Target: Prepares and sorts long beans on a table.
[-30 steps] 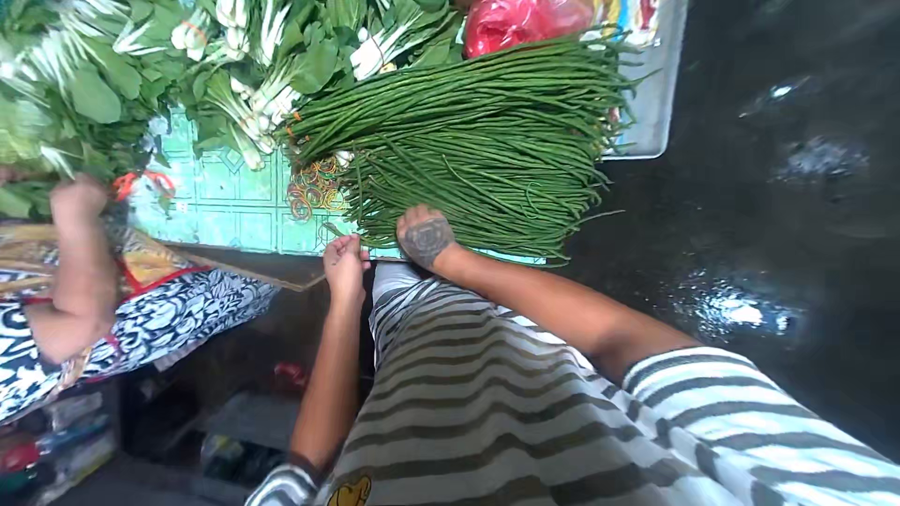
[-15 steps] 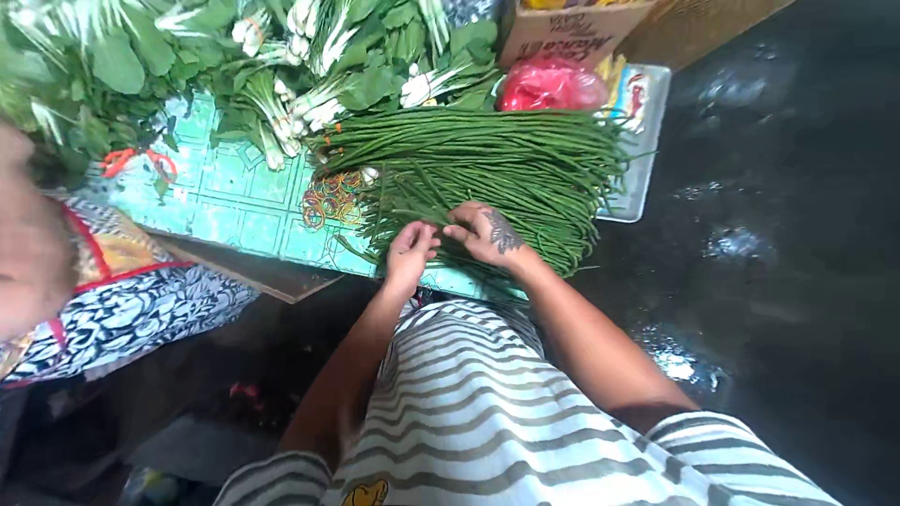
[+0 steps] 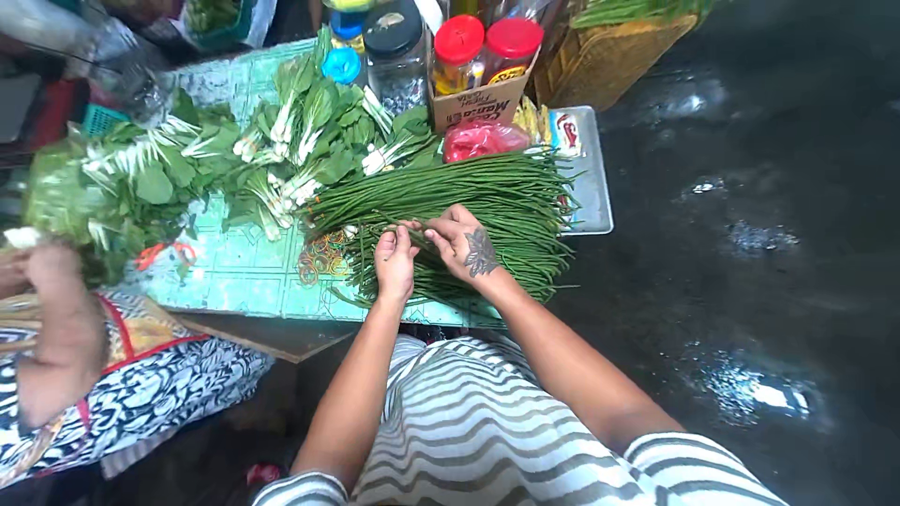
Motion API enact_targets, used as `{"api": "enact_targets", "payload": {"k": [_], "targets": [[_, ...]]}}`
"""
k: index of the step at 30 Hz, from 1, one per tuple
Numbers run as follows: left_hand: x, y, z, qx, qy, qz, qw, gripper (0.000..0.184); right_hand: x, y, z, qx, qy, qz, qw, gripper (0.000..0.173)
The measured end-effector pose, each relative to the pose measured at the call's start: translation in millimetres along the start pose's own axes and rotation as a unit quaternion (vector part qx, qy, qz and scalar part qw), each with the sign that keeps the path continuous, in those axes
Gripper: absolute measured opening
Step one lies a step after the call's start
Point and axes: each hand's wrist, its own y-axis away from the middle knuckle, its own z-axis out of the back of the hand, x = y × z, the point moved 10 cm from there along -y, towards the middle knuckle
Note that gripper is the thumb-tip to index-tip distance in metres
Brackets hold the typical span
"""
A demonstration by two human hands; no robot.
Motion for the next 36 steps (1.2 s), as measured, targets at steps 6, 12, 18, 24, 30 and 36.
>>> {"api": "enact_targets", "payload": {"k": [6, 12, 18, 24, 30, 36], "targets": [[-3.7, 2.3, -8.4, 0.017, -0.075, -0.024, 0.997, 0.02, 29.7, -16.1, 12.4, -0.025, -0.04, 0.063, 0.997, 0.024], [-10.9, 6.2, -6.8, 0.078, -0.17, -0.03, 0.982, 0.024, 34.0, -23.4, 5.7, 0.022, -0.1, 0.092, 0.99, 0.019], [-19.6, 10.7, 7.0, 0.022, -0.146, -0.018, 0.989, 0.03, 33.0, -21.4, 2.0, 0.012, -0.078, 0.102, 0.992, 0.018], [-26.5, 15.8, -1.4, 0.067, -0.169, -0.039, 0.983, 0.034, 41.3, -12.9, -1.0, 0.025, -0.021, 0.142, 0.989, 0.017], [-12.8, 5.6, -3.8, 0.013, 0.026, 0.046, 0.999, 0.029, 37.3, -11.3, -17.6, 0.095, 0.053, 0.138, 0.984, 0.029], [-37.3, -20.9, -27.4, 0.015, 0.146, 0.016, 0.989, 0.029, -18.5, -1.7, -35.7, 0.159, -0.011, -0.018, 0.987, 0.07]]}}
